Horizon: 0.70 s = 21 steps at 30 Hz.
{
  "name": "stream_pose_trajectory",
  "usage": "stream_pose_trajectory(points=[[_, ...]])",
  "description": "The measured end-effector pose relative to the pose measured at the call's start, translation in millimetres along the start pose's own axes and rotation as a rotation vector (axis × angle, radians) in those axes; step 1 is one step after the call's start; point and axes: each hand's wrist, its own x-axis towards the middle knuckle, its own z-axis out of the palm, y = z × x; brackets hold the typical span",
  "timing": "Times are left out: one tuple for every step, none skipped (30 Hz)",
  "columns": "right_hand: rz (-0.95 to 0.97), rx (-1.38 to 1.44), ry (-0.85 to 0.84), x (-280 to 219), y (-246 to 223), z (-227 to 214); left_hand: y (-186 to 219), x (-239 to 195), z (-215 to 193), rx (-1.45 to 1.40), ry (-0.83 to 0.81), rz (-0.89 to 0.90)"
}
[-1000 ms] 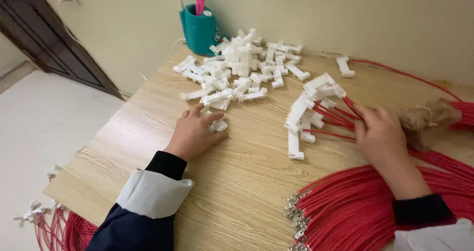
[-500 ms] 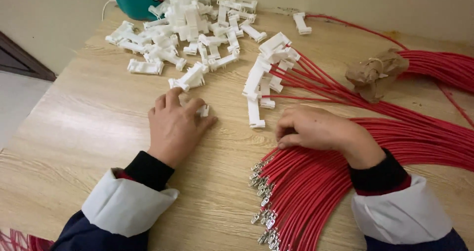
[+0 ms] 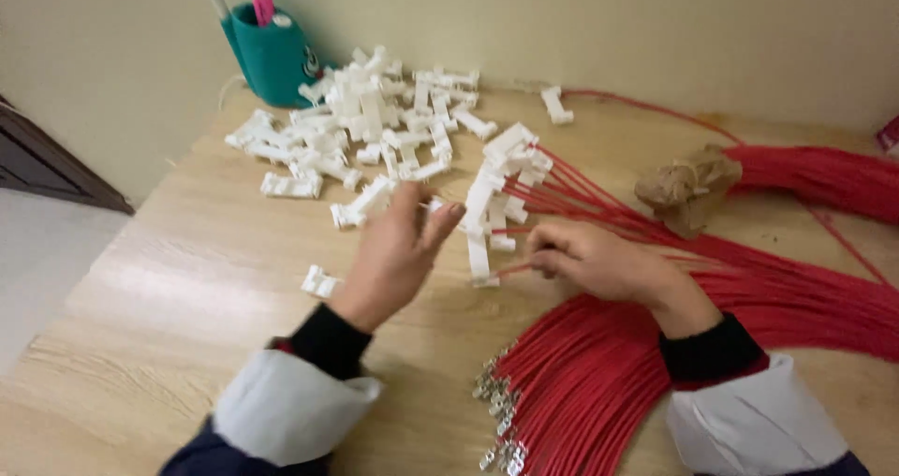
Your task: Assembling electrical connectors by inserting red wires with metal terminals into white plastic housings.
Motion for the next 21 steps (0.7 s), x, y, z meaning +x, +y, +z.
stream_pose_trajectory(points=[[-0.010, -0.014, 0.009, -2, 1, -1, -3, 7, 8, -0.002, 0.014, 0.013], [-0.056, 0.117, 0.163, -3, 2, -3, -6, 14, 17, -0.197, -0.026, 0.061], [-0.100, 0.251, 0.311, -5, 4, -3, -9, 21, 26, -0.393, -0.072, 0.106], [-0.108, 0.240, 0.315, -3, -2, -5, -3, 17, 25, -0.396, -0.064, 0.117], [-0.168, 0.199, 0.432, -3, -7, -5, 2, 12, 28, -0.552, -0.131, 0.101], [-0.228, 0.157, 0.548, -3, -11, -4, 6, 7, 31, -0.709, -0.199, 0.084], [-0.223, 0.154, 0.546, -4, -15, -3, 10, 4, 32, -0.713, -0.203, 0.083], [-0.247, 0.140, 0.617, -4, -20, -1, 14, 1, 33, -0.802, -0.199, 0.096], [-0.271, 0.130, 0.687, -4, -24, 2, 17, -3, 34, -0.888, -0.194, 0.105], [-0.267, 0.131, 0.685, -2, -18, 2, 19, -4, 35, -0.890, -0.196, 0.101], [-0.233, 0.094, 0.714, -1, -13, 3, 21, -6, 36, -1.018, -0.184, 0.117], [-0.198, 0.057, 0.742, 1, -8, 4, 23, -8, 36, -1.146, -0.171, 0.134], [-0.199, 0.055, 0.741, 0, -10, 5, 13, -1, 43, -1.148, -0.170, 0.134], [-0.206, 0.044, 0.784, 0, -12, 6, 3, 5, 50, -1.092, -0.163, 0.160], [-0.215, 0.032, 0.828, -1, -15, 7, -6, 12, 57, -1.036, -0.155, 0.187], [-0.217, 0.028, 0.828, -1, -14, 8, -9, 14, 60, -1.038, -0.154, 0.190], [-0.210, 0.045, 0.830, -1, -14, 8, -12, 15, 63, -1.057, -0.147, 0.174], [-0.203, 0.062, 0.832, -1, -14, 9, -15, 17, 66, -1.075, -0.139, 0.158], [-0.204, 0.059, 0.832, -2, -20, 9, -14, 16, 66, -1.077, -0.139, 0.161], [-0.246, 0.047, 0.834, -2, -26, 8, -14, 15, 65, -1.095, -0.139, 0.161], [-0.288, 0.035, 0.835, -3, -32, 8, -14, 14, 65, -1.113, -0.139, 0.160]])
